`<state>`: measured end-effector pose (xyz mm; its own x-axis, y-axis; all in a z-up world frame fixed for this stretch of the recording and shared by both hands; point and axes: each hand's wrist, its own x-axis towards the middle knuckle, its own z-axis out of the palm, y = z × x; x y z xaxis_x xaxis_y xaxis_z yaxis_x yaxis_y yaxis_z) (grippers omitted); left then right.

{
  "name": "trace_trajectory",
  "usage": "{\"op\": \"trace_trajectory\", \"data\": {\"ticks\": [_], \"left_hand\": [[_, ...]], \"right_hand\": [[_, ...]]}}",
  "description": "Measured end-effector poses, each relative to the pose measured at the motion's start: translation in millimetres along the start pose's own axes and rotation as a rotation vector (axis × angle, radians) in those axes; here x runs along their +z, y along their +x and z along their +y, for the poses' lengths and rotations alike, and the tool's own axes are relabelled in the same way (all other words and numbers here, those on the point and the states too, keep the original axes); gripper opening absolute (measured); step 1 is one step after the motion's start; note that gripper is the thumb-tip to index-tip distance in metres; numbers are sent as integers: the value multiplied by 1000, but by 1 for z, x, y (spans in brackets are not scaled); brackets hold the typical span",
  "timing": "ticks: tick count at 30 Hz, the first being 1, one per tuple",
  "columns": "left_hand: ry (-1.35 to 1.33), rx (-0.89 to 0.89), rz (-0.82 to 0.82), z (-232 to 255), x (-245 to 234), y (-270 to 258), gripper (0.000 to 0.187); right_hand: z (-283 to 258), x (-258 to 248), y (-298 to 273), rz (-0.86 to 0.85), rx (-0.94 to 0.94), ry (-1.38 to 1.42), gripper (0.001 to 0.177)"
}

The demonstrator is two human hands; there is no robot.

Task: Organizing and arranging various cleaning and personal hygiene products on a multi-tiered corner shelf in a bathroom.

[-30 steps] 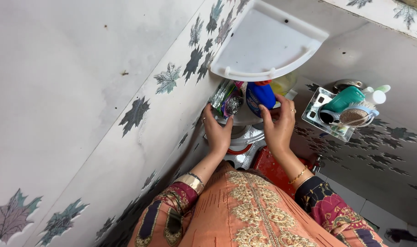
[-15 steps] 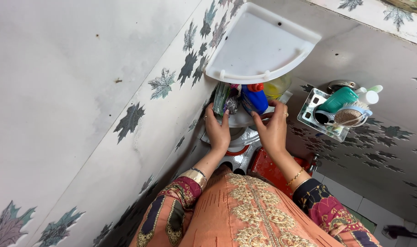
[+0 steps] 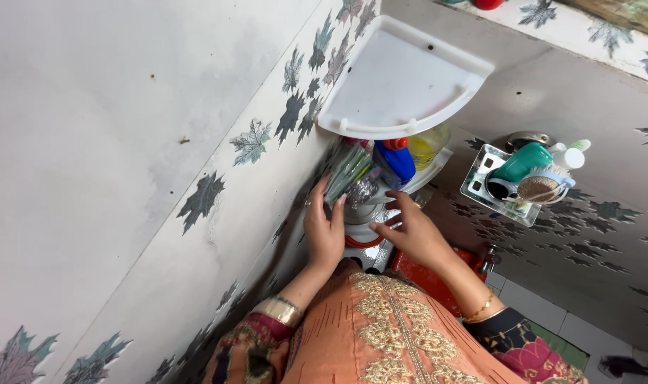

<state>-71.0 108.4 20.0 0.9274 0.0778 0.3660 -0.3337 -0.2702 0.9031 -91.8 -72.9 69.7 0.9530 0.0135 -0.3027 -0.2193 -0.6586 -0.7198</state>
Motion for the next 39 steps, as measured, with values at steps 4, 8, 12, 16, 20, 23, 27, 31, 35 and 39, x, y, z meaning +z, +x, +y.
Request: {"op": "trace_trajectory", "data": {"ticks": [4,8,12,16,20,23,27,31,35,39], "left_hand": [[129,120,-55,17,-27,-9,41],[149,335,-84,41,-43,-8,44],[80,412,-56,71,-43,15,49],[-34,406,2,128,-33,53,52],[-250,363,8,164,-23,92,49],[-198,390,-24,165,-10,117,43],[-15,457,50,155,8,134,38],[106,497,170,138,26,133,41],[242,415,190,132,29,131,44],[244,307,164,124,31,128,50]], "right_hand": [[-16,-6,-5,33,-162,36,85],[-30,-26,-15,88,-467,50,90],[-62,-61,-26,163,-552,-27,92],[-90,-93,-25,174,-437,135,91],[-114,-122,-18,300,-507,212,86],[-122,-135,-5,436,-524,70,83],[-121,-135,20,492,-392,165,91],[-96,-112,46,436,-393,347,89],[-99,-103,51,460,-626,210,86],[-104,-101,60,515,-742,91,80]]}}
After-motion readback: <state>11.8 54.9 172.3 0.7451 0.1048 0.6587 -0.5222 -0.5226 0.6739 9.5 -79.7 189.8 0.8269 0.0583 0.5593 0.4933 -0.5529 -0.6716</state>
